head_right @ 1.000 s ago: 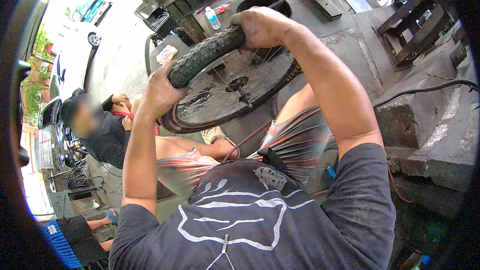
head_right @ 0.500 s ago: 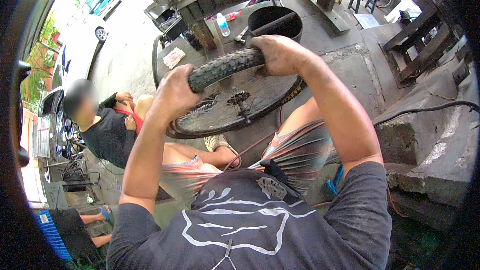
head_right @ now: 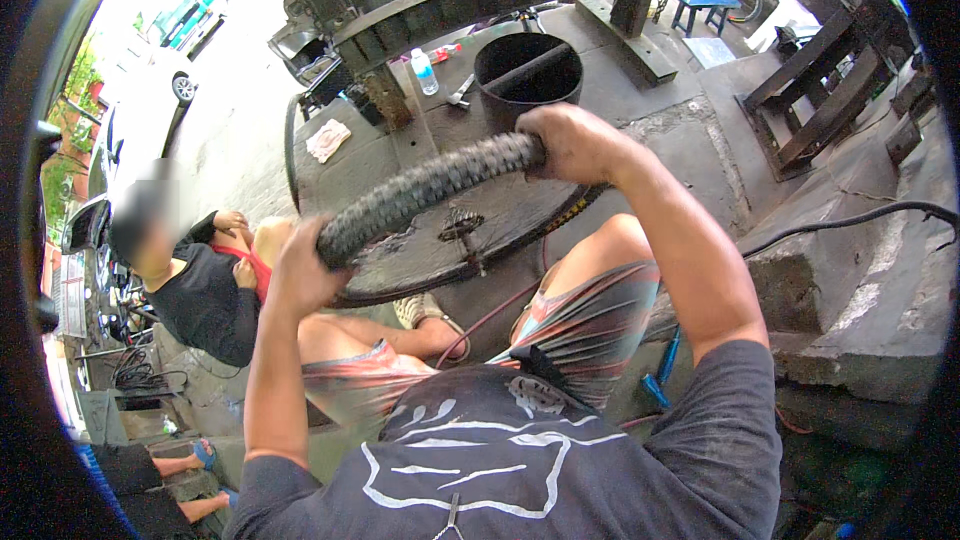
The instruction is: The person removes a bicycle tire from the rim, inspects the inner tube, and then reinstalls the tire onto the rim by hand. The person works on the wheel while sitting on the floor in a workshop.
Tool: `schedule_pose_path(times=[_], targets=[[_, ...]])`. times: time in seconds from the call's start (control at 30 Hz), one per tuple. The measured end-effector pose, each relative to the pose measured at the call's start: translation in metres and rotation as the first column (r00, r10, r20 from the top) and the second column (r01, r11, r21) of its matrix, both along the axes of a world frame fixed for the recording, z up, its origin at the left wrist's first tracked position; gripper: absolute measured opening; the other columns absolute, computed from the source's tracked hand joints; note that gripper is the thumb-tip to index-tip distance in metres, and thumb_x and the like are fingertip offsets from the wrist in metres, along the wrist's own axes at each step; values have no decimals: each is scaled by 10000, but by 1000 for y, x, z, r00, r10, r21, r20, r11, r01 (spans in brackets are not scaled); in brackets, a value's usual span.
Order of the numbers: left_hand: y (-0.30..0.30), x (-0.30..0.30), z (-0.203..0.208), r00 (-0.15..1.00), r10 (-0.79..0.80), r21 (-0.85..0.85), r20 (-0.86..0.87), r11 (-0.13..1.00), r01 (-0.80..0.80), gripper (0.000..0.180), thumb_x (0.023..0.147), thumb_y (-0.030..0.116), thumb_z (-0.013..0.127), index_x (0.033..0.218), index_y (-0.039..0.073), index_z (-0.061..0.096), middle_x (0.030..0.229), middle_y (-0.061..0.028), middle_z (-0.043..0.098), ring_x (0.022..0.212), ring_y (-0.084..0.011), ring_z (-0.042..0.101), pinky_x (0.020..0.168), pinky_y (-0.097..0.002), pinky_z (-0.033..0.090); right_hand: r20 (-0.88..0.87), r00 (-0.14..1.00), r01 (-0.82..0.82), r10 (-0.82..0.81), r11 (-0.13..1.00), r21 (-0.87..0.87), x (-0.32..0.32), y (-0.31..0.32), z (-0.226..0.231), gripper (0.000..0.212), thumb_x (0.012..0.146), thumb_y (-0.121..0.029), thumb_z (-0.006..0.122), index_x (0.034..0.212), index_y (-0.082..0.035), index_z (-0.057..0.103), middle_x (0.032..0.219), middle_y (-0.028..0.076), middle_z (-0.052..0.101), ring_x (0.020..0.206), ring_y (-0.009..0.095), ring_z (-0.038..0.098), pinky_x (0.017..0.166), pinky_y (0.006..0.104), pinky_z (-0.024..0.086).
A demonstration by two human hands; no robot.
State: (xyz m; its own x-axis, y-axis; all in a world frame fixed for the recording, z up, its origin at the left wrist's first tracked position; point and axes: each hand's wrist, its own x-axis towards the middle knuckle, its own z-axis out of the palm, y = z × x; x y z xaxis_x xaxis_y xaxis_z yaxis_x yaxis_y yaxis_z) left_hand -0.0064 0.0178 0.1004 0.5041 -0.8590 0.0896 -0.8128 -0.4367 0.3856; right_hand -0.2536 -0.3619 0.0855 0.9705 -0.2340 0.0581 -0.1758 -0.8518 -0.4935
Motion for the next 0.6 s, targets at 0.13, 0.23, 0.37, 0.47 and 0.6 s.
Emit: schedule_pose_path(times=[0.13,0.23,0.37,0.47,0.6], targets=[[55,-33,-55,998,-25,-246,60,968,39,496,718,84,882,1182,40,711,1062,-199,740,1025,-454,731,912,-532,596,185,982,-40,39,999,-3,-37,41,-3,641,661,-194,1001,1230,-92,727,1230,182,768,1190,458,722,1089,537,566],[66,-71,-71,997,-65,-347,45,935,77,505,703,138,908,1166,39,733,1029,-172,727,958,-407,725,870,-502,590,127,988,-75,90,990,-115,-74,87,20,593,654,-206,959,1176,-74,710,1174,164,749,1155,437,725,1119,586,548],[97,-81,-79,972,-218,-314,-82,932,183,359,886,330,808,1121,76,715,999,-93,700,901,-319,705,807,-484,576,211,977,-26,43,996,-83,-123,113,-17,276,859,-183,797,1106,-121,689,1085,97,752,1023,324,745,1034,555,614],[104,-86,-73,964,-223,-290,-143,941,174,246,949,246,737,1145,103,697,1032,-69,691,940,-289,701,847,-507,565,218,974,83,-65,994,-77,-141,119,-20,278,889,-172,824,1123,-133,679,1125,90,746,1018,312,742,1018,562,612],[122,-69,-76,940,-282,-226,-191,945,237,388,939,321,736,1258,112,664,1075,-96,668,988,-320,680,912,-557,550,58,981,189,-184,977,-98,-122,111,0,424,748,-161,911,1117,-90,712,1200,118,738,1098,340,742,1054,574,580]])
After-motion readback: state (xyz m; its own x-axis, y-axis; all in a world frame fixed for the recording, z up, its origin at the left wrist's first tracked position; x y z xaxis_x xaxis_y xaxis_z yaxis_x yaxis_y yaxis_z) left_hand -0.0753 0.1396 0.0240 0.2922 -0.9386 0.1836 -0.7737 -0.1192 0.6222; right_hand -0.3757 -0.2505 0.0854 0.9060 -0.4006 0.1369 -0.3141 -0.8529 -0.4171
